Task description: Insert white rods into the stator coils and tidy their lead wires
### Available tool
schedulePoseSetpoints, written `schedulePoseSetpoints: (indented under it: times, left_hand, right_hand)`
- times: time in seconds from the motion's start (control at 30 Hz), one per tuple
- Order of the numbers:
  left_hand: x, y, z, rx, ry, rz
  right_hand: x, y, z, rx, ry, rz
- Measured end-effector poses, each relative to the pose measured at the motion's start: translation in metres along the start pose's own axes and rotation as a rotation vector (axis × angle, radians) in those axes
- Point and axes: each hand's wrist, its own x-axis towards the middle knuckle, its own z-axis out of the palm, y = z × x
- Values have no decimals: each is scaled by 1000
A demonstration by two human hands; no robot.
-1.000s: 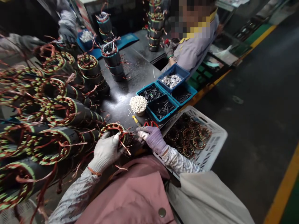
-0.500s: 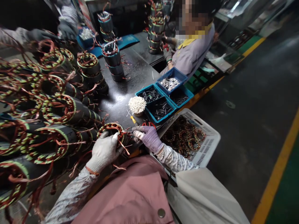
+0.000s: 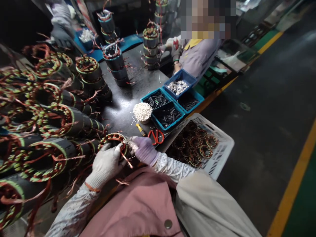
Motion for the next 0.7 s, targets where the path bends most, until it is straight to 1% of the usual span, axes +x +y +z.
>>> schedulePoseSetpoints:
  times: [0.07, 0.1, 0.13, 0.17, 0.23, 0.27, 0.3, 0.33, 0.37, 0.43, 0.5, 0.6, 0.7]
  left_hand:
    - [1, 0, -1, 15, -6, 12]
    - [2, 0, -2, 31, -3, 16]
    - [2, 0, -2, 49, 4, 22]
    - [3, -1, -1, 67, 13, 29]
    - [5, -2, 0, 93, 29, 51]
    - [5, -2, 2, 103, 32, 62]
    - [6, -3, 3, 111, 31, 70]
    - [7, -3, 4, 117, 28, 73]
    - [7, -3, 4, 121, 22, 71]
    - [9, -1, 3, 119, 7, 63]
    - [10, 1, 1, 109, -9, 45]
    - [10, 3, -3, 90, -32, 23]
    - [9, 3, -5, 84, -44, 34]
  right_hand:
    - [5, 2, 1, -1, -59, -46]
    - [9, 8, -5, 8, -106, -39]
    - [14, 18, -16, 6, -142, -3]
    - [20, 31, -31, -37, -159, 66]
    - [36, 67, -69, -292, -146, 265]
    - [46, 87, -88, -497, -141, 375]
    - [58, 107, -104, -673, -186, 449]
    - [70, 125, -116, -755, -226, 497]
    - [82, 142, -123, -806, -276, 529]
    - [103, 166, -123, -813, -349, 571]
    - [115, 175, -115, -830, -392, 603]
    - [118, 170, -107, -835, -412, 605]
    - [115, 164, -118, -797, -413, 558]
